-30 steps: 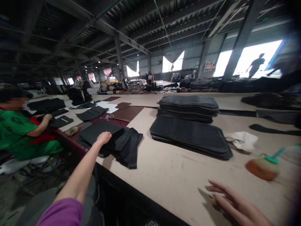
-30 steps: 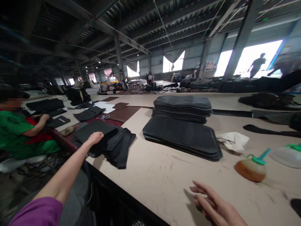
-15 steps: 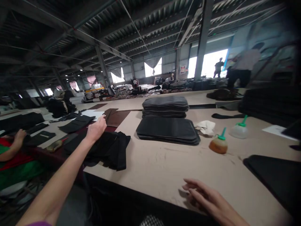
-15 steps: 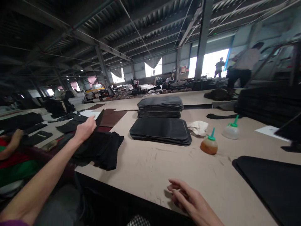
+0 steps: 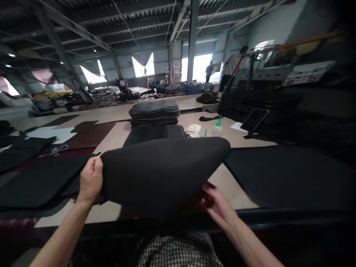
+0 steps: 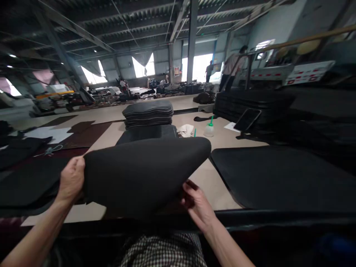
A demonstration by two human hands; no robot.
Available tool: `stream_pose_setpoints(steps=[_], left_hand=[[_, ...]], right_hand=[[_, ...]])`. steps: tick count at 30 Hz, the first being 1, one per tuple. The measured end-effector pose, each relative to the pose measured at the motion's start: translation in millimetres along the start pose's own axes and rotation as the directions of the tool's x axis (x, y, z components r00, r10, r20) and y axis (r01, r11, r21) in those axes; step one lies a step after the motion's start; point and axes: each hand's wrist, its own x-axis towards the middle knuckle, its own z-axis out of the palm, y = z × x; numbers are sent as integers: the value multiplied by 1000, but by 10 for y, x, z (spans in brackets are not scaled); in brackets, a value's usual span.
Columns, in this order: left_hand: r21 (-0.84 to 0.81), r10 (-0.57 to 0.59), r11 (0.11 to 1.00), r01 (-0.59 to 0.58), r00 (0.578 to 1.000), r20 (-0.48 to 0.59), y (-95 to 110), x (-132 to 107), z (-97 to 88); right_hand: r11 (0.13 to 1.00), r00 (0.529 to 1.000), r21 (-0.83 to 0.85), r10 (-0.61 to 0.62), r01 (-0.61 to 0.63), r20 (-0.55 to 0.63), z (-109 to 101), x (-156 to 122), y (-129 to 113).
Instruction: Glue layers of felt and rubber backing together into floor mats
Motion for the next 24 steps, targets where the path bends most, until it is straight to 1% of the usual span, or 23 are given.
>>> stream_pose_setpoints(steps=[1, 2, 4, 6, 8, 9, 10, 12, 13, 14, 15, 16, 17, 18, 19, 20, 21, 22, 23, 24], left_hand=[[65, -67, 996, 63, 996, 60, -211, -148, 139], [138, -115, 986, 97, 985, 125, -406, -277, 253], [245, -158, 964, 107, 967, 199, -718, -474, 402], [286, -168, 954, 94, 955, 246, -898, -594, 459], [344, -167, 937, 59, 941, 294, -951, -659, 453], [403, -156, 915, 11, 932, 327, -941, -678, 438], [469, -131, 881, -57, 924, 359, -913, -689, 423], [584, -44, 780, -225, 911, 410, -825, -698, 414], [609, 14, 734, -300, 903, 429, -773, -699, 429], [600, 76, 713, -362, 892, 446, -720, -702, 460], [562, 137, 716, -415, 872, 470, -668, -709, 510], [494, 184, 736, -463, 839, 512, -618, -725, 577], [400, 221, 765, -504, 790, 572, -572, -752, 657], [294, 248, 794, -532, 725, 642, -532, -791, 747], [194, 268, 816, -545, 653, 708, -498, -841, 838], [116, 279, 829, -546, 585, 762, -472, -898, 927], [68, 282, 837, -543, 534, 797, -454, -955, 1005], [41, 284, 840, -541, 504, 816, -444, -1009, 1071], [28, 291, 840, -542, 493, 820, -441, -1052, 1120], [20, 299, 838, -545, 491, 818, -443, -1082, 1154]], right_hand=[[997, 998, -61, -53, 51, -35, -103, 32, -62], [986, 994, -144, -97, 89, -52, -197, 67, -117], [934, 986, -337, -152, 122, -63, -347, 129, -197], [855, 981, -504, -179, 119, -72, -447, 171, -229], [747, 975, -651, -216, 136, -44, -511, 186, -215], [661, 970, -736, -244, 149, -22, -536, 185, -197], [544, 962, -824, -274, 158, 4, -558, 178, -176], [246, 948, -958, -312, 145, 63, -592, 156, -148], [98, 945, -987, -315, 124, 87, -603, 148, -149], [-29, 943, -994, -314, 106, 110, -608, 147, -163], [-130, 939, -987, -317, 94, 131, -606, 159, -191], [-205, 931, -975, -331, 87, 152, -598, 189, -232], [-248, 918, -965, -356, 88, 175, -583, 244, -284], [-246, 899, -964, -392, 102, 196, -565, 328, -344], [-208, 877, -970, -433, 126, 207, -545, 443, -408], [-151, 856, -976, -474, 154, 208, -527, 588, -472], [-81, 837, -980, -510, 181, 197, -511, 758, -534], [-28, 825, -981, -537, 193, 178, -498, 948, -590], [4, 815, -981, -557, 196, 161, -484, 1147, -637], [26, 804, -981, -577, 195, 145, -470, 1345, -673]])
